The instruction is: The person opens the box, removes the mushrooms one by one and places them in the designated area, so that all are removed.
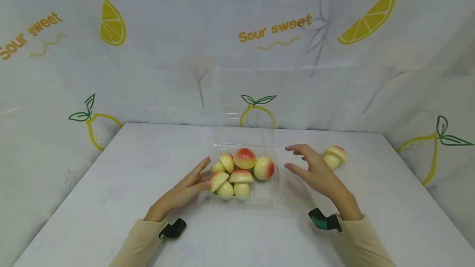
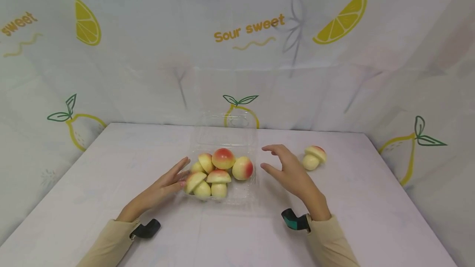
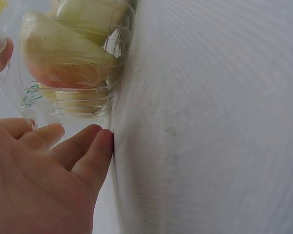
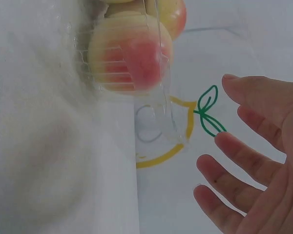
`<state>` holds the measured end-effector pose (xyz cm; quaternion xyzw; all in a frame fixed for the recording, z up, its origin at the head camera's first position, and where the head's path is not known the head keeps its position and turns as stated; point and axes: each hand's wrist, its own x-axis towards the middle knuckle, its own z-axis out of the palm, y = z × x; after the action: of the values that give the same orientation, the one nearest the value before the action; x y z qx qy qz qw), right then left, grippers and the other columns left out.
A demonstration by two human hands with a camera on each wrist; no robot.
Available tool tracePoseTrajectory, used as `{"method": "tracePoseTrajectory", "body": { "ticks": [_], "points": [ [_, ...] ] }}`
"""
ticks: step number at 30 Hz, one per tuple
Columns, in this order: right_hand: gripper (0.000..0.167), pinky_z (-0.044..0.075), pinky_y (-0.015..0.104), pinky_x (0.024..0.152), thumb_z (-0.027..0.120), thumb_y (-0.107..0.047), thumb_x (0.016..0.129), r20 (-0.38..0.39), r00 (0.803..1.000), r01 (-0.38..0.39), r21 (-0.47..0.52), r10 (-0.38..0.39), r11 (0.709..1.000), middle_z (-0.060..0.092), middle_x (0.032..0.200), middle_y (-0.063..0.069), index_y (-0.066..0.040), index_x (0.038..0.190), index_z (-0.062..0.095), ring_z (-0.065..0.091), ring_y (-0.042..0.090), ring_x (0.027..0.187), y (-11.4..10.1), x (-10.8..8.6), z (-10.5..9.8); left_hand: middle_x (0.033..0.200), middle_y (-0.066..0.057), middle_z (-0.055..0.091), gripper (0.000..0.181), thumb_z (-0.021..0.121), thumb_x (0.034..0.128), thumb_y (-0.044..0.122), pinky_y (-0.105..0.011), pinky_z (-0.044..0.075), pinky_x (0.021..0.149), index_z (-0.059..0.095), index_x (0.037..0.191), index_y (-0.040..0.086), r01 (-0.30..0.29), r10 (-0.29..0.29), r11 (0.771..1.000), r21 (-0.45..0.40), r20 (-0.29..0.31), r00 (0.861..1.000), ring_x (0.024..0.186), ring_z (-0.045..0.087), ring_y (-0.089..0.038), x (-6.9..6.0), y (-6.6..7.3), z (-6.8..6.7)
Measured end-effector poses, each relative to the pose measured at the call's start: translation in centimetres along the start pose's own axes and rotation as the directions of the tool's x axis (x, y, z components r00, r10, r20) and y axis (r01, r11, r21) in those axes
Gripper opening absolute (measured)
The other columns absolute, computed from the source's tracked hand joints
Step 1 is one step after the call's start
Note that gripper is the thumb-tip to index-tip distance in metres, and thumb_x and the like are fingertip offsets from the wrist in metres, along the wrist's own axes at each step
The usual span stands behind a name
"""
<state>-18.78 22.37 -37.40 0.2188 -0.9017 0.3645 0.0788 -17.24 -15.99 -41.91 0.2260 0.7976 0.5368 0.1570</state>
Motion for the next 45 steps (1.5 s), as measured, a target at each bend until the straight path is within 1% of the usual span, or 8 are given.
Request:
{"method": "tracePoseTrajectory", "body": {
  "ticks": [5,11,17,21,28,37,42,45],
  "points": [
    [0.044,0.048,0.055,0.096,0.072,-0.019,0.092,0.011,1.0,0.028,-0.023,-0.028,0.999,0.06,0.13,0.012,-0.007,0.131,0.057,0.057,0.035,0.119,-0.8,0.1,0.7,0.168,-0.012,0.001,0.076,0.047,0.1049,0.028,-0.063,0.022,0.118,-0.001,0.161,0.013,0.003,-0.003,1.0,0.001,0.0,1.0,0.151,0.019,-0.041,0.0,-0.1,0.0],
    [0.043,0.049,0.055,0.095,0.072,-0.016,0.091,0.03,0.997,0.071,-0.002,-0.071,0.997,0.06,0.13,0.009,-0.008,0.131,0.057,0.057,0.033,0.118,-1.4,0.1,1.8,0.168,-0.012,0.001,0.075,0.047,0.1049,0.028,-0.063,0.022,0.118,-0.001,0.161,0.013,0.005,-0.005,1.0,0.004,0.0,1.0,0.152,0.019,-0.041,0.0,-0.1,0.0],
    [0.04,0.047,0.051,0.101,0.073,-0.014,0.09,0.033,0.993,0.117,0.006,-0.117,0.993,0.061,0.127,0.004,-0.007,0.127,0.06,0.058,0.029,0.12,-1.6,0.2,3.0,0.168,-0.012,0.002,0.075,0.048,0.1047,0.028,-0.063,0.022,0.118,0.0,0.161,0.013,0.008,-0.008,1.0,0.012,-0.005,1.0,0.151,0.02,-0.041,0.0,-0.2,0.0],
    [0.04,0.047,0.049,0.103,0.075,-0.013,0.089,0.038,0.99,0.137,0.002,-0.137,0.991,0.062,0.126,0.005,-0.006,0.125,0.06,0.058,0.026,0.121,-1.8,0.3,3.7,0.168,-0.012,0.002,0.075,0.048,0.1047,0.028,-0.063,0.022,0.118,0.0,0.161,0.013,0.008,-0.008,1.0,0.016,-0.006,1.0,0.151,0.02,-0.041,0.0,-0.2,-0.1],
    [0.043,0.047,0.049,0.104,0.075,-0.011,0.088,0.066,0.989,0.134,-0.005,-0.133,0.991,0.059,0.131,0.008,-0.006,0.128,0.059,0.057,0.027,0.123,-1.9,0.4,4.7,0.168,-0.011,0.002,0.075,0.048,0.1046,0.029,-0.063,0.022,0.118,0.0,0.161,0.014,0.01,-0.01,1.0,0.01,-0.007,1.0,0.151,0.02,-0.04,0.0,-0.1,0.0],
    [0.047,0.041,0.054,0.109,0.074,-0.015,0.089,0.121,0.99,0.08,-0.028,-0.076,0.996,0.05,0.14,0.015,-0.004,0.131,0.057,0.046,0.035,0.133,-2.2,0.6,5.3,0.169,-0.009,0.002,0.076,0.048,0.1046,0.029,-0.063,0.021,0.119,0.0,0.161,0.015,0.01,-0.01,1.0,0.014,-0.001,1.0,0.152,0.02,-0.039,0.2,-0.3,0.0],
    [0.05,0.043,0.055,0.108,0.076,-0.014,0.088,0.136,0.987,0.101,-0.081,-0.089,0.992,0.051,0.138,0.018,-0.002,0.132,0.057,0.048,0.038,0.13,-2.6,1.2,5.5,0.169,-0.009,0.002,0.076,0.048,0.1046,0.029,-0.063,0.021,0.119,0.0,0.161,0.015,0.011,-0.011,1.0,0.01,-0.001,1.0,0.152,0.02,-0.039,0.1,-0.4,0.0],
    [0.051,0.045,0.053,0.106,0.077,-0.011,0.086,0.146,0.986,0.1,-0.114,-0.083,0.989,0.054,0.134,0.016,-0.002,0.132,0.056,0.051,0.036,0.125,-2.8,1.7,5.7,0.169,-0.01,0.002,0.076,0.049,0.1045,0.028,-0.063,0.022,0.119,0.0,0.161,0.014,0.007,-0.007,1.0,0.006,-0.002,1.0,0.151,0.021,-0.039,0.1,-0.3,0.0]
  ]
}}
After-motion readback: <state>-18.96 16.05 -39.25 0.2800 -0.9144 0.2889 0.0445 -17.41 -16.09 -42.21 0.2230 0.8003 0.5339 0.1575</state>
